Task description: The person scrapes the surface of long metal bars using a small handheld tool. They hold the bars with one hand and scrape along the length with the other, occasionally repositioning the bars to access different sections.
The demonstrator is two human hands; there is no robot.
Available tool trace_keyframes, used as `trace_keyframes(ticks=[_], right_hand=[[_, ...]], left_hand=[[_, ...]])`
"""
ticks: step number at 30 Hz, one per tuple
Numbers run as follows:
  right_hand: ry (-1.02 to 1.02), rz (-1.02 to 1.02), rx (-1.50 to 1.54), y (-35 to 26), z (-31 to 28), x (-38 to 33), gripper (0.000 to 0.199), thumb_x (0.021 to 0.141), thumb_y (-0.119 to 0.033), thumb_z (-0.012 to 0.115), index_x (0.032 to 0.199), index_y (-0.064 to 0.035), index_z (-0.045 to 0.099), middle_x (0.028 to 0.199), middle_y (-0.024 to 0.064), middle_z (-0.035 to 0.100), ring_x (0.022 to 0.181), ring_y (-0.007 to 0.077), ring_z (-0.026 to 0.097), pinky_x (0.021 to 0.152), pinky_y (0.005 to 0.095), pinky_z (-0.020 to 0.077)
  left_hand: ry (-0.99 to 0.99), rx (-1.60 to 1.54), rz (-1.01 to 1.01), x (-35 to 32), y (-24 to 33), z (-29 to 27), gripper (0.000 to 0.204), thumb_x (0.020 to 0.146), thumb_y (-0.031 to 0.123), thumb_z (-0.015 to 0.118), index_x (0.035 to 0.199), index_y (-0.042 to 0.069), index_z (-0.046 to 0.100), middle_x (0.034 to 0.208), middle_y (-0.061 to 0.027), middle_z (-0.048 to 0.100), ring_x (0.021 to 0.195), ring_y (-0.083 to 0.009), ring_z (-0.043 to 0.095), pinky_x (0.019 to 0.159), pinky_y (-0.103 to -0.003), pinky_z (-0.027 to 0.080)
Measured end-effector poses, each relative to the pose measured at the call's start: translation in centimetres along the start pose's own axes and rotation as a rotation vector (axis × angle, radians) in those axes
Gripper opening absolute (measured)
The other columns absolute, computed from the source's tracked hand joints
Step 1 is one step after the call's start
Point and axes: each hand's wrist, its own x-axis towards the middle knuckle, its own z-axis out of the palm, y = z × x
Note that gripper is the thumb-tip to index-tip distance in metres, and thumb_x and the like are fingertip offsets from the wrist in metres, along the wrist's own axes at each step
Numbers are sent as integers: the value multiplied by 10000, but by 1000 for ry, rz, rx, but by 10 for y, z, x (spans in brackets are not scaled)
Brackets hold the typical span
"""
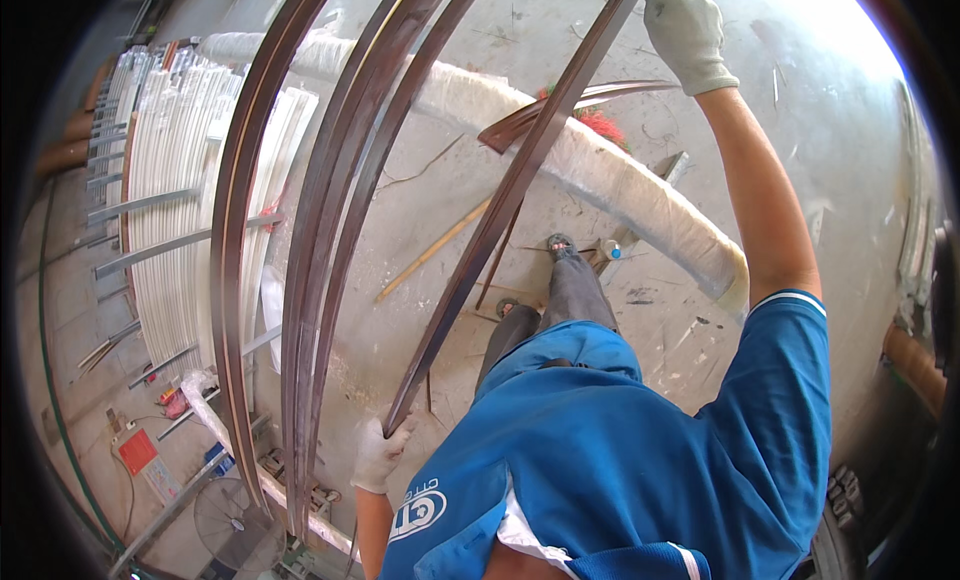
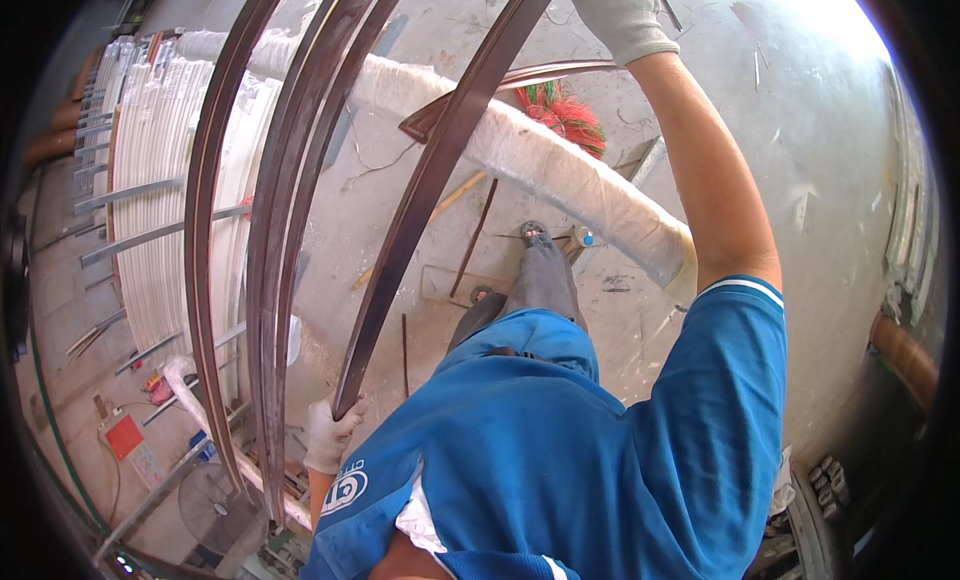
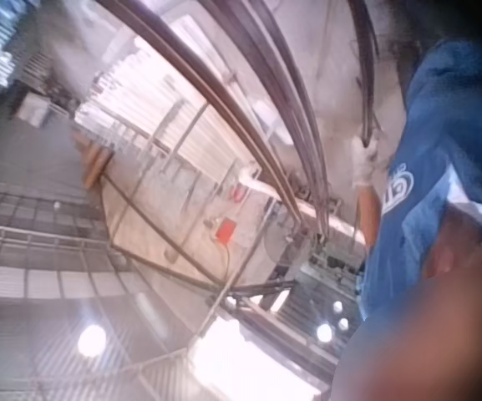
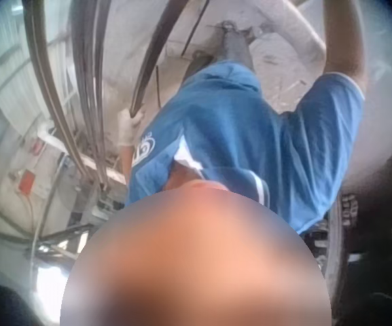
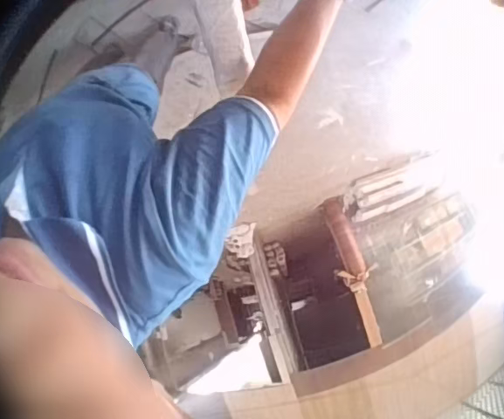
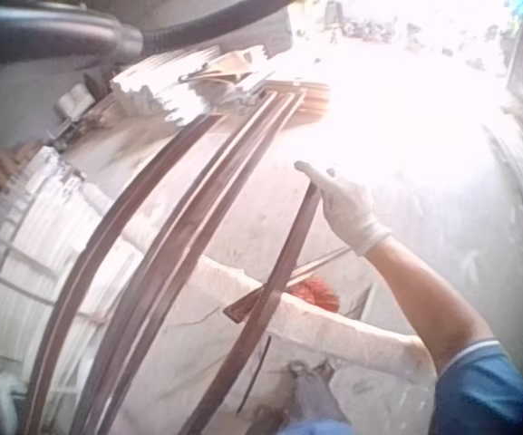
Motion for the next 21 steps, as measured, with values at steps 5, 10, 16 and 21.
trace_keyframes(ticks=[5, 10, 16, 21], right_hand=[[-88, 76, -29, -53, 1, -25, 479, 863, 3, 526, 1253, -222, 688, 902, 179, 643, 722, 339, 643, 652, 424, 521], [-74, 7, -109, -121, -11, -66, 473, 871, -40, 577, 1292, -239, 657, 791, 83, 606, 683, 254, 627, 618, 366, 528], [-151, 13, -24, -247, -39, -140, 615, 774, -64, 623, 1361, -249, 623, 790, 50, 549, 708, 235, 596, 601, 378, 515], [-363, -145, 166, -351, -64, -218, 606, 766, -177, 638, 1369, -238, 615, 776, 9, 486, 691, 179, 557, 546, 333, 465]], left_hand=[[-62, -14, 14, 1, 4, 0, 226, 874, 211, 761, 949, 1, 724, 620, -9, 596, 554, -68, 523, 520, -276, 413], [-70, 88, 106, 5, -3, -2, 193, 866, 169, 743, 933, -12, 723, 620, -25, 621, 552, -79, 559, 527, -276, 435], [-178, -33, 122, 15, -16, -4, 210, 861, 143, 769, 929, -48, 715, 676, -40, 651, 596, -94, 614, 562, -267, 501], [-213, 14, 177, 22, -21, -7, 237, 869, 154, 787, 958, -49, 703, 734, -49, 675, 602, -109, 632, 556, -274, 516]])
